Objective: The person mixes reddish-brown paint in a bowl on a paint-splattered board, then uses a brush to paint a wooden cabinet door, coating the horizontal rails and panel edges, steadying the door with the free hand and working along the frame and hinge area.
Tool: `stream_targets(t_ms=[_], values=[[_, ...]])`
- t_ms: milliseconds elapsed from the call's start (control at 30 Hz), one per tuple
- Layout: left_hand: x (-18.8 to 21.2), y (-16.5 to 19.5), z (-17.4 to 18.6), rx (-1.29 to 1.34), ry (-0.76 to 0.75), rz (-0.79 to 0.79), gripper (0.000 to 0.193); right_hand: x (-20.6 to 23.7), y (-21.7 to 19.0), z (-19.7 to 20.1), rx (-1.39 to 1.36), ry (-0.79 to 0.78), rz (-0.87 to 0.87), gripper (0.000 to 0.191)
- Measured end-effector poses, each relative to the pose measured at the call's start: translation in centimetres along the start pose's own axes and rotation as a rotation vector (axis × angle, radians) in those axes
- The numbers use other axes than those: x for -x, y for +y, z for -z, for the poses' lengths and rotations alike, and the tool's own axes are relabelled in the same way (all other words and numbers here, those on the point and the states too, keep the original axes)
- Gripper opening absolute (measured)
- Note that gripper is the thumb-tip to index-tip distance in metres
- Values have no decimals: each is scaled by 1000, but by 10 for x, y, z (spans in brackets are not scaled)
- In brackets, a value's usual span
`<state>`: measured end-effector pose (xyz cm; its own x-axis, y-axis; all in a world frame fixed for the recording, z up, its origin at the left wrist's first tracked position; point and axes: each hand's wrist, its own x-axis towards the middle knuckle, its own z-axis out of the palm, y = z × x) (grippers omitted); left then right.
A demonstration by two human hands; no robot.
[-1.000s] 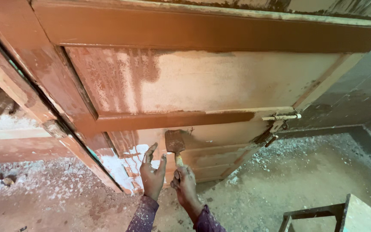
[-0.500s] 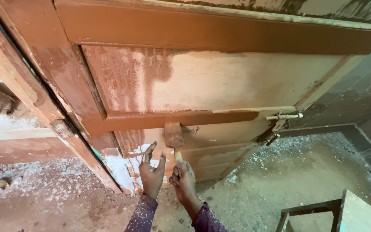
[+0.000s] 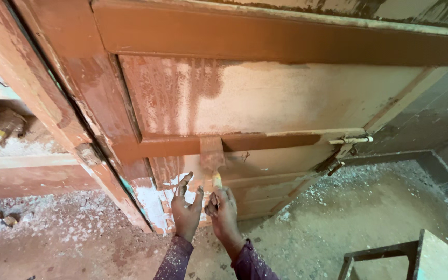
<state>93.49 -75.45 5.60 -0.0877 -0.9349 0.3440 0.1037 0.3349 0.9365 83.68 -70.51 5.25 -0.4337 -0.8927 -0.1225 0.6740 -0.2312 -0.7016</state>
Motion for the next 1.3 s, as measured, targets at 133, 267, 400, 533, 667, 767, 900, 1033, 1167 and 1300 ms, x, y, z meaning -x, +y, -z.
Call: stream_targets(t_ms=[133,267,400,533,667,767,900,1033,1167,1300], values=[[-2,2,9,10,16,-1,46,3,18,11,2,78,-117,21],[-5,3,16,-15,12,14,45,9,26,13,40,151,-166,14],[-7,2,20,37,13,-23,45,17,25,1,15,109,-106,20],[-8,1,24,-6,18,5,44,11,20,-18,31,16,-25,15],[-10,0,28,-9,5,-22,45,1,23,-26,-25,-1,-17,15],[-13,0,34,25,4,-49,47,5,31,-18,-15,28,-68,18],[-14,1,38,-37,53,-14,43,14,43,-8,10,64,-111,20],[-16,4,42,19,56,-42,43,20,49,-14,37,134,-160,16],[-21,6,47,19,53,0,42,22,44,-35,48,79,-81,10],[-23,5,49,48,50,-39,39,11,39,-49,-18,-35,-19,10]])
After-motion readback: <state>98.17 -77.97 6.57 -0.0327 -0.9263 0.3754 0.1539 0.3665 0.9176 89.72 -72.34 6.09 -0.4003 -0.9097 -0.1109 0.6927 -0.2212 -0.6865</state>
